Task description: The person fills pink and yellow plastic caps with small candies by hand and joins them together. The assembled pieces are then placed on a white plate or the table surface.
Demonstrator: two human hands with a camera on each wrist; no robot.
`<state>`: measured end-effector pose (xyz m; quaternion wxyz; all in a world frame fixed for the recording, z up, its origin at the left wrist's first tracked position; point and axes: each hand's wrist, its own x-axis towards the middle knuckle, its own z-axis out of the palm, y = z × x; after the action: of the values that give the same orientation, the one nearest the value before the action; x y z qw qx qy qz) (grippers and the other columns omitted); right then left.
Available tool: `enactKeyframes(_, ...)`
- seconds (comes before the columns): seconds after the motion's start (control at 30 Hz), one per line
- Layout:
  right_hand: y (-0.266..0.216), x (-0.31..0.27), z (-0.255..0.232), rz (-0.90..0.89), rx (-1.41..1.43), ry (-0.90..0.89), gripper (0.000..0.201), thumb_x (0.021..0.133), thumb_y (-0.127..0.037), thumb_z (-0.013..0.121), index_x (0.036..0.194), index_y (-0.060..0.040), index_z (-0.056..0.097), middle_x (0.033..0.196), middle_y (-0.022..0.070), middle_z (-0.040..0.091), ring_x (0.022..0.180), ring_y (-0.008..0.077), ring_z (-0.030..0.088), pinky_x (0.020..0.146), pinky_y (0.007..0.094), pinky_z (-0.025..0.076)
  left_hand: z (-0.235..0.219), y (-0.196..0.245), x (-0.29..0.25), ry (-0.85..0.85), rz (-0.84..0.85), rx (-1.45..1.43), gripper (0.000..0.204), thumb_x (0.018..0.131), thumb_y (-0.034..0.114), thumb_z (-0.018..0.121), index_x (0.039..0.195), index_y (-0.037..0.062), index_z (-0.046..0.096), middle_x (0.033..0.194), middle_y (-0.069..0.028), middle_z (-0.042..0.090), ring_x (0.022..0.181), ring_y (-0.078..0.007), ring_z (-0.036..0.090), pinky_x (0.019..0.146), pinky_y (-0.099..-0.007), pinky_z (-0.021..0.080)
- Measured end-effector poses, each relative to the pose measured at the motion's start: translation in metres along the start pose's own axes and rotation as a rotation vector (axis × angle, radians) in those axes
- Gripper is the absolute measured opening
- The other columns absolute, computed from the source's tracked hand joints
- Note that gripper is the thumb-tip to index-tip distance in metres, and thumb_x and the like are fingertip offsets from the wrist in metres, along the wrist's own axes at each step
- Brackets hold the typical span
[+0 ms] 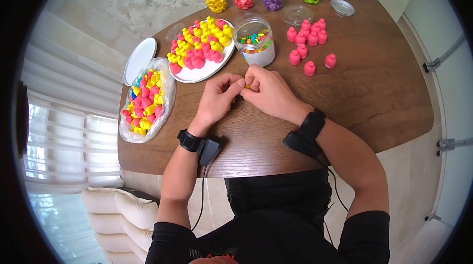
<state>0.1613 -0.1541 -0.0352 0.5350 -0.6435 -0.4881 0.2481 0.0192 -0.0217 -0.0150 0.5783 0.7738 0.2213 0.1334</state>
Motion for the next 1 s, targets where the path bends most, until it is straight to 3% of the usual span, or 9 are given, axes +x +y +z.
enactKeyframes(0.07,0.001,0.000,0.002,-0.041,0.013,0.025,0.022,0.088,-0.009,0.075,0.090,-0.0007,0.055,0.066,0.0088,0.061,0.057,0.0144,0.058,0.053,0.0348,0.045,0.000,0.004,-0.001,0.004,-0.038,-0.017,0.022,0.102,0.019,0.068,0.105,-0.0025,0.072,0.083,-0.0005,0.069,0.076,-0.0052,0.057,0.066,-0.0242,0.046)
enactKeyframes(0.17,0.001,0.000,0.002,-0.044,-0.002,0.021,0.022,0.088,-0.010,0.076,0.085,-0.0002,0.057,0.066,0.0091,0.063,0.058,0.0155,0.059,0.053,0.0349,0.045,-0.001,0.002,-0.001,0.005,-0.033,-0.008,0.022,0.103,0.019,0.068,0.104,-0.0024,0.072,0.083,-0.0002,0.068,0.076,-0.0051,0.057,0.066,-0.0242,0.046)
enactKeyframes(0.27,-0.001,-0.001,0.001,-0.026,-0.033,-0.023,0.024,0.087,-0.013,0.078,0.078,-0.0009,0.059,0.065,0.0092,0.063,0.057,0.0169,0.060,0.054,0.0359,0.046,0.000,-0.004,0.001,-0.001,0.026,0.020,0.027,0.106,0.026,0.064,0.109,0.0009,0.072,0.077,0.0032,0.063,0.061,-0.0018,0.050,0.050,-0.0199,0.039)
enactKeyframes(0.6,-0.010,-0.003,-0.002,-0.077,-0.217,-0.127,0.034,0.086,-0.029,0.081,0.070,-0.0042,0.064,0.063,0.0114,0.064,0.058,0.0282,0.064,0.056,0.0416,0.047,0.000,-0.005,0.002,0.008,0.006,-0.032,0.025,0.106,0.023,0.064,0.113,0.0001,0.070,0.083,0.0008,0.068,0.064,-0.0021,0.055,0.053,-0.0197,0.044)
enactKeyframes(0.67,-0.012,-0.004,-0.003,-0.093,-0.225,-0.164,0.033,0.086,-0.030,0.080,0.069,-0.0050,0.066,0.064,0.0117,0.066,0.059,0.0287,0.066,0.057,0.0420,0.048,-0.002,-0.005,0.002,-0.010,-0.013,-0.024,0.025,0.106,0.023,0.065,0.114,-0.0002,0.070,0.085,0.0002,0.069,0.065,-0.0022,0.057,0.054,-0.0197,0.045)
enactKeyframes(0.77,-0.017,-0.008,-0.001,-0.130,-0.236,-0.219,0.033,0.086,-0.032,0.078,0.068,-0.0055,0.069,0.065,0.0116,0.067,0.060,0.0294,0.067,0.058,0.0427,0.049,-0.001,-0.015,0.006,-0.001,0.086,-0.043,0.025,0.105,0.022,0.066,0.115,-0.0001,0.070,0.088,-0.0010,0.071,0.067,-0.0026,0.059,0.055,-0.0194,0.045)
enactKeyframes(0.8,-0.018,-0.010,0.001,-0.143,-0.240,-0.236,0.034,0.085,-0.033,0.078,0.068,-0.0055,0.070,0.065,0.0115,0.068,0.060,0.0297,0.067,0.058,0.0430,0.050,-0.005,-0.016,0.005,-0.013,-0.004,-0.052,0.024,0.105,0.020,0.067,0.116,-0.0003,0.070,0.091,-0.0019,0.073,0.071,-0.0036,0.062,0.057,-0.0194,0.047)
enactKeyframes(0.9,-0.016,-0.013,0.006,-0.245,-0.211,-0.211,0.034,0.087,-0.029,0.079,0.068,-0.0044,0.067,0.060,0.0102,0.064,0.052,0.0249,0.063,0.053,0.0389,0.048,-0.006,-0.006,0.003,0.020,-0.038,-0.044,0.022,0.102,0.021,0.070,0.111,0.0016,0.073,0.082,0.0021,0.069,0.064,-0.0019,0.055,0.053,-0.0204,0.044)
enactKeyframes(1.0,-0.017,-0.014,0.006,-0.180,-0.212,-0.236,0.033,0.085,-0.033,0.078,0.067,-0.0064,0.068,0.064,0.0099,0.067,0.060,0.0279,0.066,0.059,0.0425,0.050,-0.006,-0.004,0.007,-0.062,-0.044,-0.059,0.022,0.103,0.019,0.069,0.114,0.0006,0.072,0.087,-0.0004,0.072,0.069,-0.0028,0.061,0.057,-0.0207,0.048)
